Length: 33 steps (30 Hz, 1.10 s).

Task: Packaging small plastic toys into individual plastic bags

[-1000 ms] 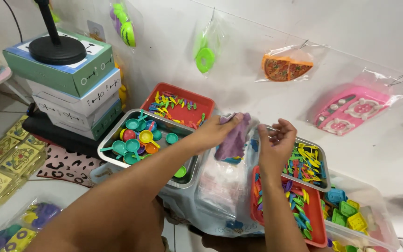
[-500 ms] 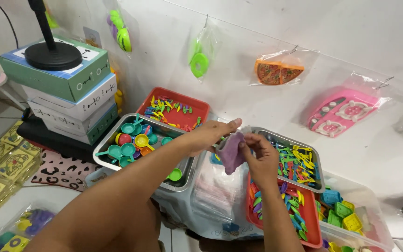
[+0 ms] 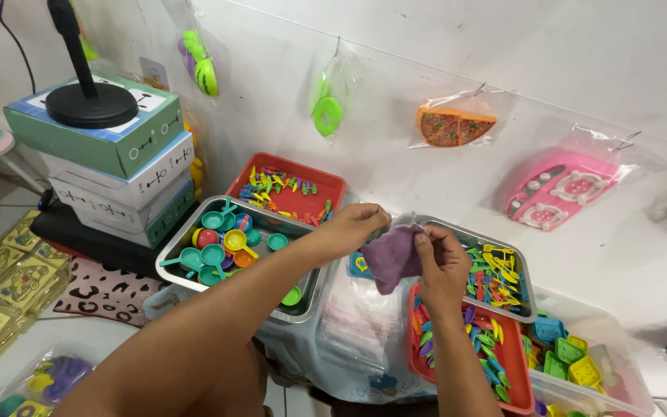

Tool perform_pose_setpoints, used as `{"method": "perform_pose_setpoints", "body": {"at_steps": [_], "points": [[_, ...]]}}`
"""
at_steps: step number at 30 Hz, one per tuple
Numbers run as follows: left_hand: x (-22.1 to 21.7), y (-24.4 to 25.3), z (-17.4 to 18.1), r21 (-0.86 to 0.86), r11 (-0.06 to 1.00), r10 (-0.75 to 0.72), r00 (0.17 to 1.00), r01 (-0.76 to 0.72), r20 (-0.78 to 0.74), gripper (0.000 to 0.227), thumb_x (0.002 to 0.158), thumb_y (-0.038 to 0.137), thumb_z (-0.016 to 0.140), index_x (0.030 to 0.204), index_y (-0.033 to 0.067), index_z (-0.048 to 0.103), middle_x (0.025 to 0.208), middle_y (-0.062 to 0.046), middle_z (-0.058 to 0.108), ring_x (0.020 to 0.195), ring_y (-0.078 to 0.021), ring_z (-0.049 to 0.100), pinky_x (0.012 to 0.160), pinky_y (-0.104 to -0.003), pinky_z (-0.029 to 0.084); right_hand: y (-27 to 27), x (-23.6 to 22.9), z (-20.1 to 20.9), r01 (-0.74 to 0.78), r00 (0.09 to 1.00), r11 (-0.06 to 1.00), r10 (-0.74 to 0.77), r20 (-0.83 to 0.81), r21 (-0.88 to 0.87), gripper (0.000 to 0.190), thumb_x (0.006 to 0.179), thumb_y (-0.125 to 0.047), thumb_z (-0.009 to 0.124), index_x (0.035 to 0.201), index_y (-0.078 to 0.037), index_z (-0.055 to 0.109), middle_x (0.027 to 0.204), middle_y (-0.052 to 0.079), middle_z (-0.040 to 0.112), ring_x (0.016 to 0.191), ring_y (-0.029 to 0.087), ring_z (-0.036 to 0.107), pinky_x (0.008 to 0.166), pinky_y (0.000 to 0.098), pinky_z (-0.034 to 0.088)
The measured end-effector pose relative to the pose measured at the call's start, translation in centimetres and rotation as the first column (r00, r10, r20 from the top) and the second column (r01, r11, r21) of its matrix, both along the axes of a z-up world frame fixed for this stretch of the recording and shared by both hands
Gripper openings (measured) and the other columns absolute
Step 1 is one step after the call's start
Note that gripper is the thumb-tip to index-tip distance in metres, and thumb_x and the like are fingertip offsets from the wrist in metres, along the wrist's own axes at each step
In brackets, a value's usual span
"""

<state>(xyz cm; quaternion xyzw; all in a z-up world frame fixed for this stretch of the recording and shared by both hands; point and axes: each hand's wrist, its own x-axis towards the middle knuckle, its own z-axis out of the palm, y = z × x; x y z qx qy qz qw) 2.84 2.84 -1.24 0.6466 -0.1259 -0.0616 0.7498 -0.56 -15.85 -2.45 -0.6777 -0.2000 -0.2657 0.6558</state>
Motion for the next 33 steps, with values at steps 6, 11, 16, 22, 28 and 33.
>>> {"method": "perform_pose_setpoints", "body": {"at_steps": [6, 11, 16, 22, 28, 33], "points": [[-1.6, 0.4, 1.5, 0.068, 0.995, -0.071, 0.996, 0.068, 0.049, 0.025, 0.101, 0.029, 0.055, 0.088, 0.011, 0.068, 0.07, -0.002, 0.056, 0.068, -0.0139, 0.053, 0.063, -0.026, 0.041, 0.6, -0.1, 1.2, 0.109, 0.991, 0.992, -0.113, -0.072, -0.062, 0.002, 0.099, -0.008, 0.07, 0.099, -0.006, 0.07, 0.078, 0.004, 0.062, 0.078, 0.01, 0.055, 0.071, 0.0261, 0.05], [-3.4, 1.3, 3.7, 0.14, 0.979, -0.161, 0.981, 0.146, 0.106, 0.028, 0.088, 0.032, 0.07, 0.099, 0.0084, 0.06, 0.078, 0.001, 0.056, 0.074, -0.0109, 0.052, 0.068, -0.023, 0.04, 0.4, 0.9, 0.4, 0.023, 1.0, 0.988, -0.023, 0.005, -0.152, 0.014, 0.1, -0.009, 0.067, 0.103, -0.005, 0.053, 0.111, 0.011, 0.059, 0.099, 0.02, 0.058, 0.086, 0.0338, 0.048], [-2.2, 1.5, 2.1, 0.335, 0.934, -0.193, 0.966, 0.126, 0.174, 0.055, 0.074, 0.013, 0.087, 0.121, 0.0089, 0.059, 0.084, 0.0, 0.062, 0.076, -0.0144, 0.058, 0.069, -0.026, 0.048, 0.1, 1.3, -0.2, -0.085, 0.995, 0.994, 0.081, -0.057, -0.074, 0.028, 0.101, -0.009, 0.067, 0.119, -0.008, 0.046, 0.075, -0.002, 0.049, 0.066, 0.008, 0.051, 0.062, 0.0217, 0.042], [-1.3, 2.0, 2.4, 0.416, 0.908, -0.201, 0.921, 0.048, 0.333, 0.03, 0.087, 0.01, 0.071, 0.117, 0.01, 0.069, 0.076, -0.005, 0.062, 0.077, -0.0199, 0.059, 0.072, -0.035, 0.049, -1.9, 3.2, -4.7, -0.478, 0.777, 0.873, 0.473, -0.415, 0.099, 0.054, 0.064, -0.006, 0.094, 0.111, -0.005, 0.068, 0.086, 0.007, 0.077, 0.07, 0.015, 0.071, 0.059, 0.0286, 0.059], [-0.8, 1.1, 2.3, 0.35, 0.926, -0.048, 0.878, -0.139, 0.476, 0.035, 0.087, 0.012, 0.073, 0.122, 0.0158, 0.069, 0.094, -0.012, 0.077, 0.102, -0.0315, 0.073, 0.09, -0.044, 0.055, 1.6, 0.0, -2.7, -0.492, 0.626, 0.599, 0.747, -0.222, 0.631, 0.05, 0.07, -0.017, 0.086, 0.114, 0.0, 0.071, 0.089, 0.022, 0.075, 0.077, 0.035, 0.077, 0.069, 0.0471, 0.065], [-0.2, 1.0, 1.6, 0.349, 0.903, 0.069, 0.887, -0.251, 0.457, 0.035, 0.084, 0.018, 0.078, 0.118, 0.0248, 0.072, 0.089, -0.002, 0.079, 0.099, -0.0209, 0.075, 0.086, -0.037, 0.057, 2.0, 0.8, -5.9, -0.321, 0.63, 0.599, 0.714, -0.306, 0.734, 0.026, 0.085, -0.006, 0.075, 0.11, -0.005, 0.07, 0.091, 0.011, 0.079, 0.085, 0.025, 0.079, 0.09, 0.0403, 0.063]]}}
